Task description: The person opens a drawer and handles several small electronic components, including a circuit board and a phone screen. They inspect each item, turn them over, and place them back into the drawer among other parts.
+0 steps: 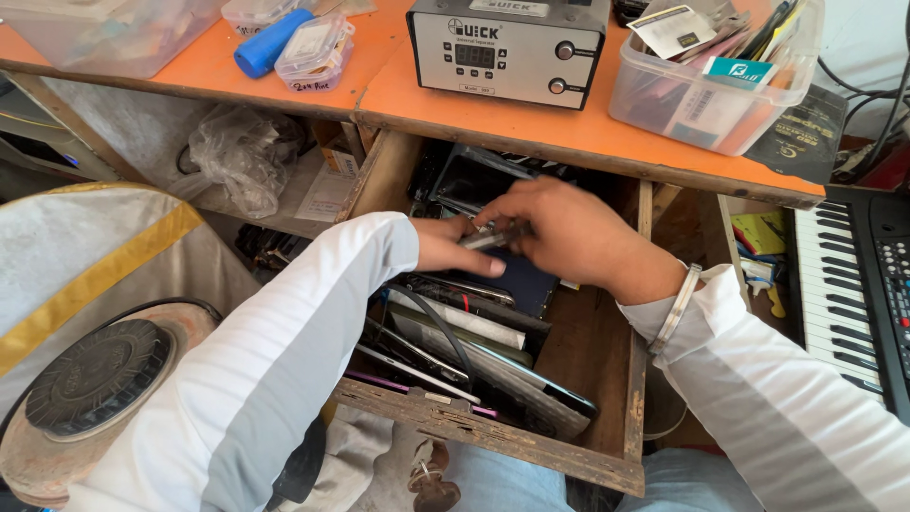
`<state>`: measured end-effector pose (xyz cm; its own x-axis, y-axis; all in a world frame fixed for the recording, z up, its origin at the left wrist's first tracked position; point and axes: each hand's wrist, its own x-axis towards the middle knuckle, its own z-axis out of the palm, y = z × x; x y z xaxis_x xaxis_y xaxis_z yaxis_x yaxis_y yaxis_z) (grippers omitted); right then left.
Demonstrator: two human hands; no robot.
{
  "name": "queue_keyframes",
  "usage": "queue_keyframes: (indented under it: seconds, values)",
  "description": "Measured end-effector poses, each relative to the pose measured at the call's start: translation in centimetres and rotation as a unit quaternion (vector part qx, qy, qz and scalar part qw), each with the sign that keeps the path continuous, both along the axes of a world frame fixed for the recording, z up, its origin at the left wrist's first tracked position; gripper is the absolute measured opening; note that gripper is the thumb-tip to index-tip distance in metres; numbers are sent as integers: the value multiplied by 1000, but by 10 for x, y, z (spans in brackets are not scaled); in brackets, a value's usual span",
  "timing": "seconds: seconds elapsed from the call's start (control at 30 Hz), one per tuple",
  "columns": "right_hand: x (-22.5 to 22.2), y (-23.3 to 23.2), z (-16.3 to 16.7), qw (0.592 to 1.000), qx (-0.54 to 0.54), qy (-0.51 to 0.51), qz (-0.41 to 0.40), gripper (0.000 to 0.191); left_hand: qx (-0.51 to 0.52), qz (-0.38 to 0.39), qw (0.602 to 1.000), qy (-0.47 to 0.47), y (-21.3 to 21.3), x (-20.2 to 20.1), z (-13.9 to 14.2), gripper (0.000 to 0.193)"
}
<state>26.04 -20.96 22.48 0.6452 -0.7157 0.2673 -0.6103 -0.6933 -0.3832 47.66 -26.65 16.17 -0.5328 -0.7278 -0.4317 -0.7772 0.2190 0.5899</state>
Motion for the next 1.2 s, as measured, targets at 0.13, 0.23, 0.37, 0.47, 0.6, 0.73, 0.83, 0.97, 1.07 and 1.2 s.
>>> queue_keyframes:
  seconds: [0.13, 0.23, 0.37, 0.47, 0.6, 0.73, 0.83, 0.97, 1.07, 1.2]
  values:
    - [-2, -3, -6, 995, 85, 48, 11, 72, -71, 7, 993, -89, -1, 1, -7, 116]
    - [-7, -8, -10, 999, 34, -3, 16, 70, -112, 21, 993, -27, -1, 4, -7, 118]
    - [-7, -19, -21, 991, 109, -78, 8, 58, -136, 16, 990, -20, 0, 6, -1, 119]
    - [-10, -24, -28, 989, 115, -91, -28, 54, -125, 9, 991, -53, 3, 5, 5, 123]
    - [-13, -30, -33, 988, 107, -109, -38, 57, -127, -14, 990, -58, 13, 4, 19, 116]
    - [-15, -31, -34, 989, 63, -117, -61, 52, -194, -15, 980, -36, 24, 2, 38, 104]
    - [-15, -32, -33, 988, 74, -108, -85, 45, -235, -4, 972, -24, 30, 0, 50, 95]
    - [-11, -32, -32, 984, 115, -66, -119, 33, -288, -22, 956, -46, 35, -4, 56, 87]
    - [-11, -29, -28, 987, 96, -54, -120, 30, -315, -29, 947, -49, 35, -7, 57, 83]
    - [-11, -24, -22, 982, 100, -86, -132, 26, -363, -23, 931, -18, 32, -6, 53, 70]
